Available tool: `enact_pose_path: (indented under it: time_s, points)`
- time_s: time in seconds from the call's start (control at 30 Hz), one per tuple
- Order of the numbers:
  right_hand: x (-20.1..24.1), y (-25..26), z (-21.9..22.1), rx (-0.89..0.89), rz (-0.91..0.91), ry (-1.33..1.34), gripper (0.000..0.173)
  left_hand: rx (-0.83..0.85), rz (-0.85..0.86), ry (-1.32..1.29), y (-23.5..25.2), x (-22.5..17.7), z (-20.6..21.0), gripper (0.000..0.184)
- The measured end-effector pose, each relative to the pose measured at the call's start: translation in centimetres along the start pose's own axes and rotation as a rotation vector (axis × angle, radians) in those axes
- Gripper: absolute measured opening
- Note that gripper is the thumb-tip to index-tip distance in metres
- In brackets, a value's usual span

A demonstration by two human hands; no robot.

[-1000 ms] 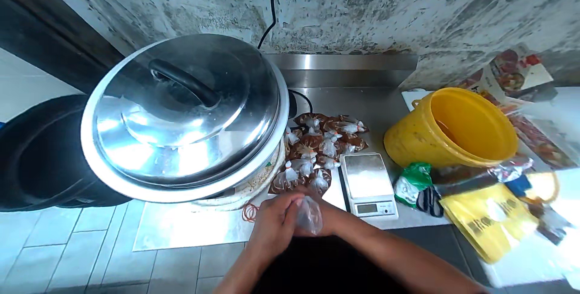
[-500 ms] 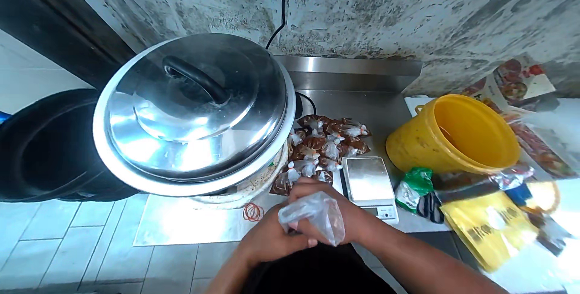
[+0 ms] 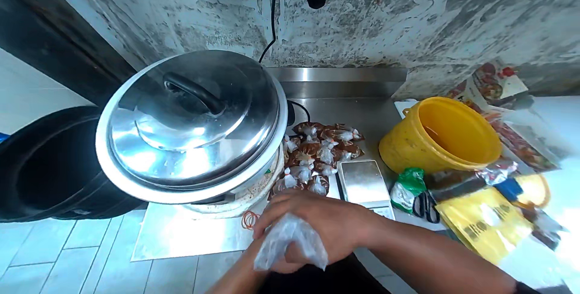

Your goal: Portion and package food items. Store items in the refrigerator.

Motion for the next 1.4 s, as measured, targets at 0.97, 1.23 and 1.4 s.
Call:
enact_pose_path:
  time_s: [0.97,1.23,1.4]
  points:
    - [1.8,-0.5,-3.6,-0.212,0.0,0.013,0.029,0.334,0.228,0.316,3.5,1.2,-0.6,0.015]
    - [0.9,-1.2,-3.7,-0.209,0.064,0.177,0.012,0.331,0.352,0.27,3.8,0.6,-0.9,0.026]
    - [0.4,-2.0,-3.5,-0.392,0.024,0.143,0.011,0.305,0.28,0.415,3.7,-0.4,-3.2,0.033]
Point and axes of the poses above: each hand's wrist, its own y-axis towards the middle knuckle, its own z-axis out of the palm, x = y × z, the point moved 1 cm from there along y, towards the middle knuckle, and after that the axes turned 7 degrees about -y, right-handed, at the moved point
